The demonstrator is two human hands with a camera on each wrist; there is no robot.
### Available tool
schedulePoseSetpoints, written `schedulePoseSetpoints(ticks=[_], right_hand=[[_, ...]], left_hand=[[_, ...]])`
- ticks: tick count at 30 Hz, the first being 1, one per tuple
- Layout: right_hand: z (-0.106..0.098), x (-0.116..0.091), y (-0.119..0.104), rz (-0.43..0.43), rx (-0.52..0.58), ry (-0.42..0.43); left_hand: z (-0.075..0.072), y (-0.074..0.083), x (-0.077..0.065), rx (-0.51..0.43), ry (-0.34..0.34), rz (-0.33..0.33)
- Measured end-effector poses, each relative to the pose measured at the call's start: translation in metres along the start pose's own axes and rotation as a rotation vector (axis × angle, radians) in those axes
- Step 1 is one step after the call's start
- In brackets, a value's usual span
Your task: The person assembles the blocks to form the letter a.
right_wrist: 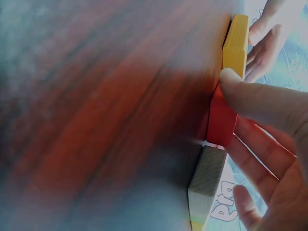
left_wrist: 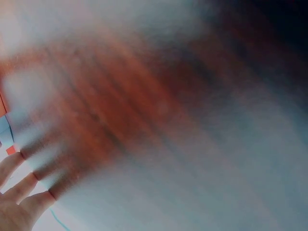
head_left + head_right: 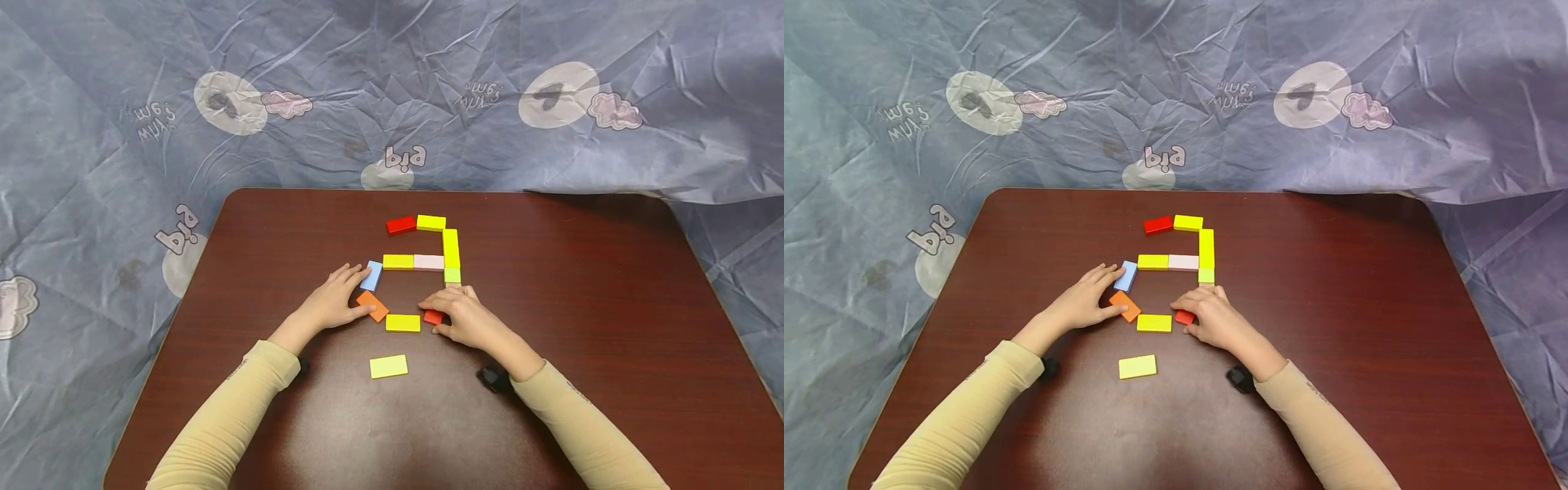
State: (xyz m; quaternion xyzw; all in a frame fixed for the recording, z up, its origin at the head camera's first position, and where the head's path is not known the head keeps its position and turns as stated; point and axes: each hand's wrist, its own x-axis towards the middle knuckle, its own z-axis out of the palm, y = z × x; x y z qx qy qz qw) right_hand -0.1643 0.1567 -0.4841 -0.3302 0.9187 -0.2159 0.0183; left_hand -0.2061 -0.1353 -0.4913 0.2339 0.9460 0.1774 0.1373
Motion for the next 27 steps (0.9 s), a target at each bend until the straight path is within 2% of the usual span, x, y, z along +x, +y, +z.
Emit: schedulePoseSetpoints(ticks=[11,20,23,27], right_hand=[[0.001,-0.005,0.003,-0.023,0.005,0.057],[-0.001,-0.005,0.004,0.010,0.031,0.035],[-0.005,-0.007,0.008,0.055,0.081,0.079],[-0.016,-0.012,0.023,0.169,0.137,0.168]], left_hand=[[-0.001,0.000,-0.001,0.001,-0.002,-0.003],[0.000,0.000,-0.001,-0.006,0.004,-0.004],[0.000,0.001,-0.002,-0.006,0.003,-0.006],[-0.001,0.002,-0.002,-0.010,0.004,-0.003]])
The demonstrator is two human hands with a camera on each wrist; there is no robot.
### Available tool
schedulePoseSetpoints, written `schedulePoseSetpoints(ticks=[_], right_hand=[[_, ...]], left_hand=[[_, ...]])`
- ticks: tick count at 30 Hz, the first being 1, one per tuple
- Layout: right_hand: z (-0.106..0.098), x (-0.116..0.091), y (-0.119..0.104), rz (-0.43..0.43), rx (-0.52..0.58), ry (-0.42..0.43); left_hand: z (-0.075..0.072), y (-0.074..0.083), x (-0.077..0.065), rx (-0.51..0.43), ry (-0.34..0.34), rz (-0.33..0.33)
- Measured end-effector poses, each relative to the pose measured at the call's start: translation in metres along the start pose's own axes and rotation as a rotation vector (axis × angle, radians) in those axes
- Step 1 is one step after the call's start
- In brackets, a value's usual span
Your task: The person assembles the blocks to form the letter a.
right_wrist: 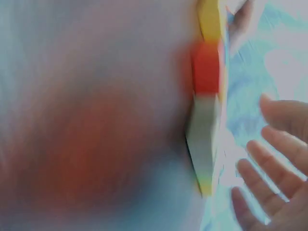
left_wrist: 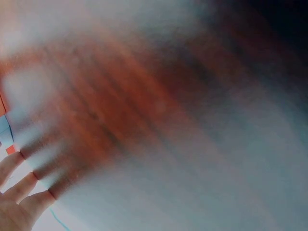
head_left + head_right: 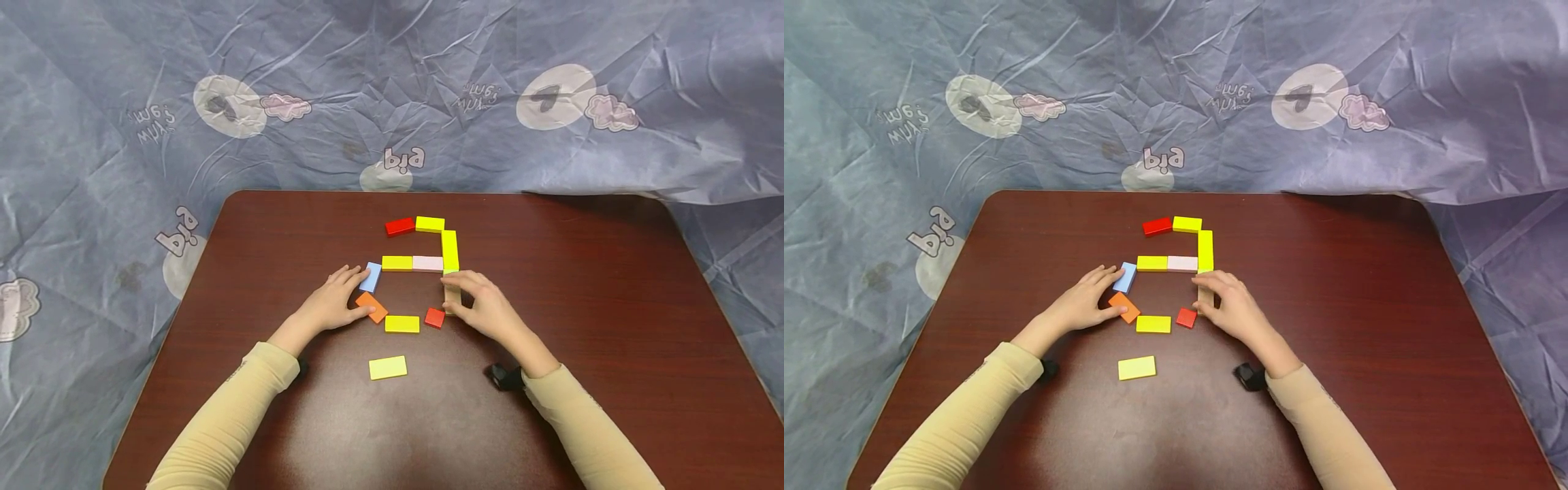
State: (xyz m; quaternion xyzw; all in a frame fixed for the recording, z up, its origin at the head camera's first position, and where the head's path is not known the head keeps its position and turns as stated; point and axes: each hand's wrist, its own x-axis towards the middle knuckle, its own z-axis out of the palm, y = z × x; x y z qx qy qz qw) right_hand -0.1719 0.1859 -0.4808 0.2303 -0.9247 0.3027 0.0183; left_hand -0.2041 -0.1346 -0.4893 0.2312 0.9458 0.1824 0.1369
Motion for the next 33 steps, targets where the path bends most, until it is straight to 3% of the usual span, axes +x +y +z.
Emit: schedulePoseSetpoints(ticks=[2,5,11,22,28,33], right_hand=[[-0.007,0.000,0.009,0.056,0.008,0.002],[-0.014,-0.001,0.019,0.115,0.009,-0.068],[-0.014,-0.004,0.027,0.142,-0.002,-0.168],[-0.013,-0.004,0.030,0.145,-0.013,-0.173],[-0.012,0.004,0.031,0.152,-0.038,-0.125],[-0.012,0.015,0.033,0.134,-0.041,-0.156]], left_hand=[[0.000,0.000,0.000,-0.001,0.000,0.001],[0.000,-0.001,0.000,0.006,-0.001,0.003],[0.000,0.000,0.000,0.007,-0.002,0.003],[0.002,-0.001,0.000,0.011,-0.004,0.006],[0.004,-0.002,-0.001,0.016,0.008,0.011],[0.003,-0.002,0.000,0.015,0.009,0.014]])
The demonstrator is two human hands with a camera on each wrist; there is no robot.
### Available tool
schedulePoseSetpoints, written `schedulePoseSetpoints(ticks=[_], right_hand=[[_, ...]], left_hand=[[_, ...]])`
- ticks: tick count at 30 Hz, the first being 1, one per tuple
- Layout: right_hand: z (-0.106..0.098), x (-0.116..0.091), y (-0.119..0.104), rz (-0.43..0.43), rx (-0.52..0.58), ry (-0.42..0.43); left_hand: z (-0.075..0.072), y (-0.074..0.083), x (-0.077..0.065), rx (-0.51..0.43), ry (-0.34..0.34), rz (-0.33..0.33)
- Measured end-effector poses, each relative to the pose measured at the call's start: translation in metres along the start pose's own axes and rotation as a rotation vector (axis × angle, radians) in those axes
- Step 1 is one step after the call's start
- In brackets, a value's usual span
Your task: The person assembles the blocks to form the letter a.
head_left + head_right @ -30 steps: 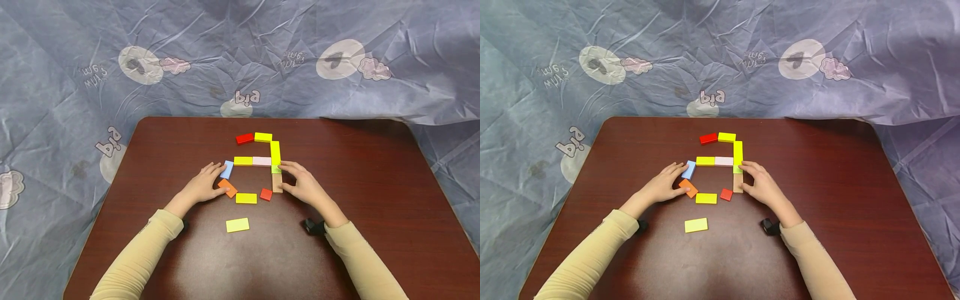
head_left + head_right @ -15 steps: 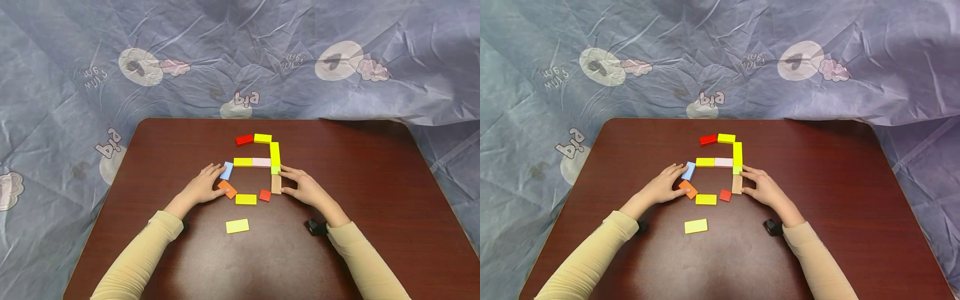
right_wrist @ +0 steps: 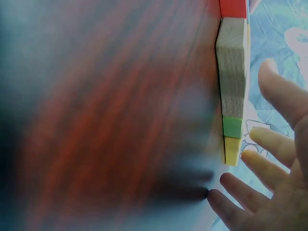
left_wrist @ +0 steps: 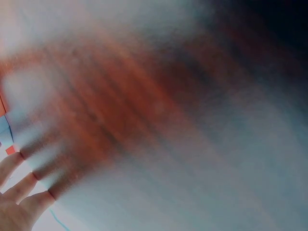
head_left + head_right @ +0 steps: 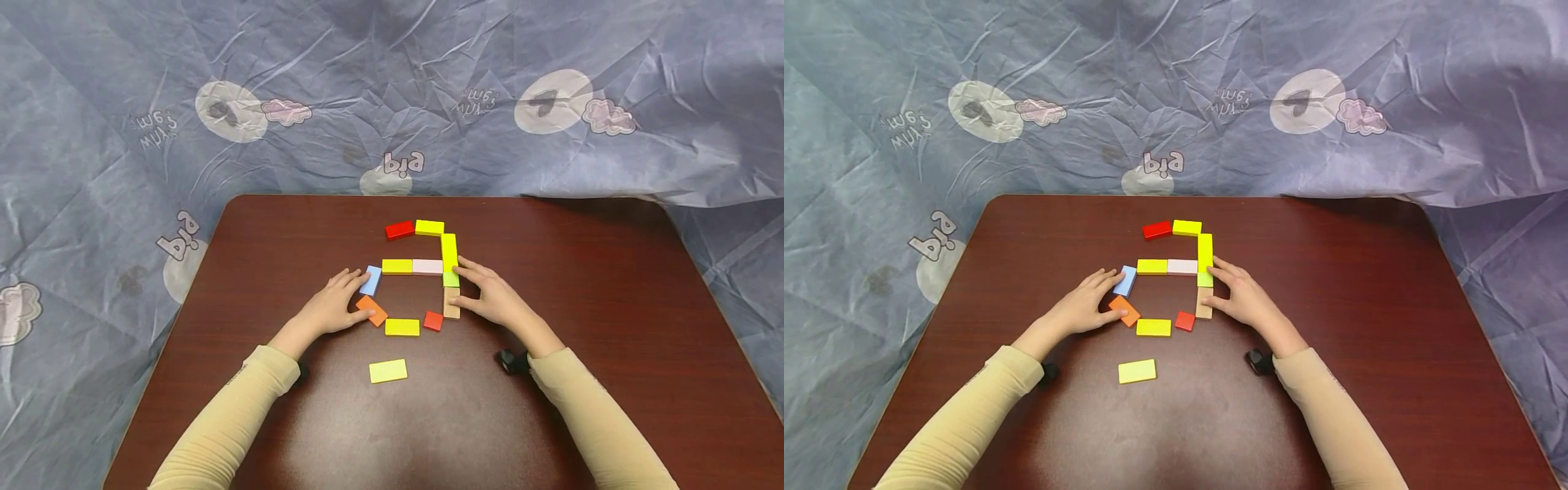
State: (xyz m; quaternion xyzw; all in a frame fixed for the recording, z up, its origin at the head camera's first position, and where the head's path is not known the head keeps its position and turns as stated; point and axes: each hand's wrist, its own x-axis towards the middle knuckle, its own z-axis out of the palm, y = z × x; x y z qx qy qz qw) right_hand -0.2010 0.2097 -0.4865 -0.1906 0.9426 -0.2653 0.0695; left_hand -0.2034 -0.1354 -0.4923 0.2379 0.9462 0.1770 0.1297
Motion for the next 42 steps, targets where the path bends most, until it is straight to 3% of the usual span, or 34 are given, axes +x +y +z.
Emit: schedulePoseSetpoints(ticks=[12,42], right_hand=[[-0.008,0.019,0.010,0.003,0.000,-0.135],[-0.005,0.022,0.016,0.027,-0.035,-0.116]], left_hand=[[0.003,0.000,0.000,-0.008,-0.004,-0.001],[-0.001,-0.001,-0.001,-0.013,0.006,0.001]])
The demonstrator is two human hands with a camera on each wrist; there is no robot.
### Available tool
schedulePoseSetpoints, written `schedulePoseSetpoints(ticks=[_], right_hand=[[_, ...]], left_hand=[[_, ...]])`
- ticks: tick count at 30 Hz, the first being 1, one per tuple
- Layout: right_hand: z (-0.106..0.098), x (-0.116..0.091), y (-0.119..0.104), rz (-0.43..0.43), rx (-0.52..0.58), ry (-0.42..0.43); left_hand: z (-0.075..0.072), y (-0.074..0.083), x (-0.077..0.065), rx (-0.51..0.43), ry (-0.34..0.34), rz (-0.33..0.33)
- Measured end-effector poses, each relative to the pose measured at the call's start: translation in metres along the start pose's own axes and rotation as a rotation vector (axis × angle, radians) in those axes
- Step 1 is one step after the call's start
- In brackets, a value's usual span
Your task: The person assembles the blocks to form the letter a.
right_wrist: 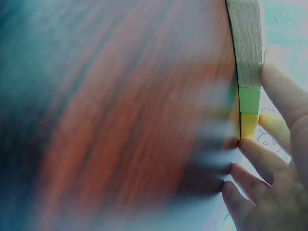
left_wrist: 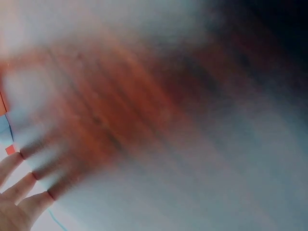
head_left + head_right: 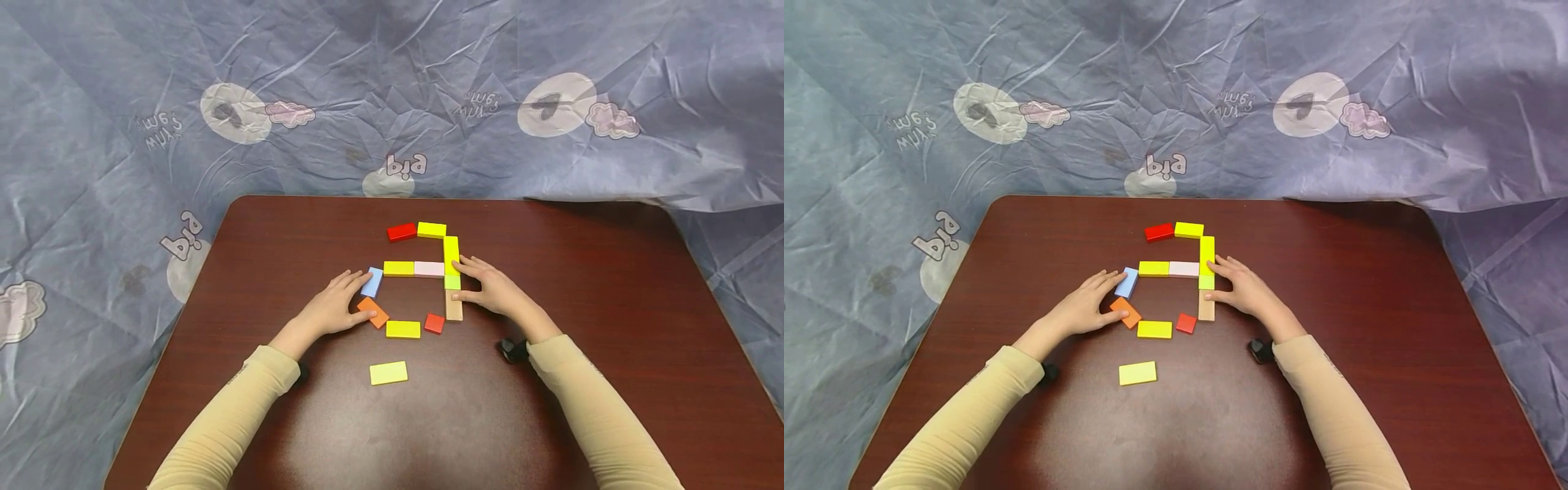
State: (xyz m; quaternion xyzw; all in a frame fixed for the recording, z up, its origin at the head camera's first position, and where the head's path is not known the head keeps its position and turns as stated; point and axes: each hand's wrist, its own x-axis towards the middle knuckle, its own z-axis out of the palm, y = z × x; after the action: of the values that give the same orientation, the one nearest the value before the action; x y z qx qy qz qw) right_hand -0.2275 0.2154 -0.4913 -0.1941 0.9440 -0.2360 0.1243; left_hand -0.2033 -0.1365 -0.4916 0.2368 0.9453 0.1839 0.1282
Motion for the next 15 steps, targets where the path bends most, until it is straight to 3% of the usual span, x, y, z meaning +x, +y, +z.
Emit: schedulePoseSetpoints(ticks=[15], right_hand=[[-0.0020,-0.0020,-0.0039,-0.014,0.007,0.018]], left_hand=[[-0.0015,0.0060,-0.0001,0.014,-0.008,-0.008]])
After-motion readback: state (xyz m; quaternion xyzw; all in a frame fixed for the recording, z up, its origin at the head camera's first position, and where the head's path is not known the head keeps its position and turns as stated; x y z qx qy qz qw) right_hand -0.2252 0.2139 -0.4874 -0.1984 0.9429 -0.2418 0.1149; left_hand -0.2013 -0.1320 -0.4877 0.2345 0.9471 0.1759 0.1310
